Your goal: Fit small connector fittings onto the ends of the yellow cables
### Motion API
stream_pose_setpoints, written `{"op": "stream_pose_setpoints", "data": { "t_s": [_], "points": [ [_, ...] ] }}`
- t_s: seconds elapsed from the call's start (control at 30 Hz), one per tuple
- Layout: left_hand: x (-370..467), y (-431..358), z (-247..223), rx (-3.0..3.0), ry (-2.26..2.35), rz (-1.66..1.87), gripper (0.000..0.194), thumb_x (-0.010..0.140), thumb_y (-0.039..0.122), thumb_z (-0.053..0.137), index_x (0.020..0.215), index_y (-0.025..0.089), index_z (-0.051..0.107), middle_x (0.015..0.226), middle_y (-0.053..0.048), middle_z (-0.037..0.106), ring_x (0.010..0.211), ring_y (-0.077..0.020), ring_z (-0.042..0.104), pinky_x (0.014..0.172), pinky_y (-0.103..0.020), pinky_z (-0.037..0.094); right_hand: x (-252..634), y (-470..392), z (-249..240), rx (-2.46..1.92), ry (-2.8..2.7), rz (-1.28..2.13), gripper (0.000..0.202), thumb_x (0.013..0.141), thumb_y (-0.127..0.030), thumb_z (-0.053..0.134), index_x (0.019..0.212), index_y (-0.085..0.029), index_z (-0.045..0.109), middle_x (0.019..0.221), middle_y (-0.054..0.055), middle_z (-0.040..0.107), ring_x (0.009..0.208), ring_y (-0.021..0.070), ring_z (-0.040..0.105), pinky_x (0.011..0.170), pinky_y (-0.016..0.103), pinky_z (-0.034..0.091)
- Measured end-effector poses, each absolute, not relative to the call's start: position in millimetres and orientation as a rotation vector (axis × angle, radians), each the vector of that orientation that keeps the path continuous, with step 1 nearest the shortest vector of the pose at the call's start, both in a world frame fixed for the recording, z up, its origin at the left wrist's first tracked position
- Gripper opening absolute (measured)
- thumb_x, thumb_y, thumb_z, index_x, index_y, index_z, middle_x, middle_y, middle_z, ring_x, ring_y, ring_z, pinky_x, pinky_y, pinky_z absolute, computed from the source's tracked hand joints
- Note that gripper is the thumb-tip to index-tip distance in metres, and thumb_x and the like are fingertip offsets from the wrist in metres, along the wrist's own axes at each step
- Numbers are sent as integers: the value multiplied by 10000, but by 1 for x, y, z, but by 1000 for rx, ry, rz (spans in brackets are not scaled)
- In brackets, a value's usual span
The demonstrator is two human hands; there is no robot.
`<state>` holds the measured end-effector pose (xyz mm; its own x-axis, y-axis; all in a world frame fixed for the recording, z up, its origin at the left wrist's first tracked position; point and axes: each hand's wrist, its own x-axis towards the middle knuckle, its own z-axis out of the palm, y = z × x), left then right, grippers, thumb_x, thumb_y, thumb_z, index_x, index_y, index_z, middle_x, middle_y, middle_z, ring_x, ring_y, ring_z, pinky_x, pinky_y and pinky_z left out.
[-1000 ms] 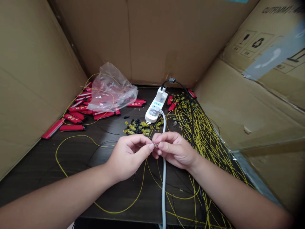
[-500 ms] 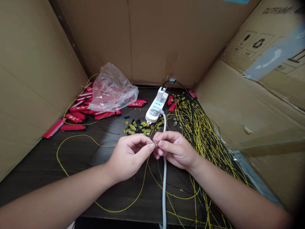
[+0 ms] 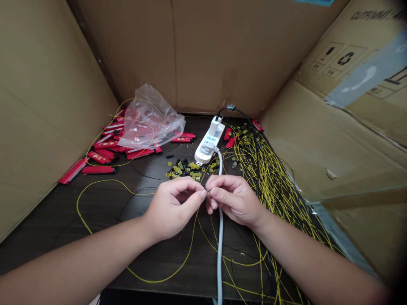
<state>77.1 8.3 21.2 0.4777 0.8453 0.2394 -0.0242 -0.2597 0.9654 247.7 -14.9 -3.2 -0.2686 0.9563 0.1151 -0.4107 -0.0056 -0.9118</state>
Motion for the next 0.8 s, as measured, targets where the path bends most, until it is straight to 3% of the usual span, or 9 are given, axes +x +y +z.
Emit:
{"op": "stream_pose_setpoints", "data": {
  "t_s": [0.43,0.8],
  "points": [
    [76,9,21,1797,774,1056,125,804,137,609,691,150,660,662,-2,656,618,-82,582,583,-172,469,253,-15,-7,-731,-1287,1415,68,856,-151,606,811,-155,657,737,-2,562,577,85,599,574,260,527],
    [75,9,21,1878,776,1048,135,812,165,600,692,157,664,679,-18,660,628,-104,584,589,-208,466,251,-16,-3,-786,-1347,1352,151,864,-216,602,738,-136,625,656,-10,538,552,97,595,547,252,496]
  ]
}}
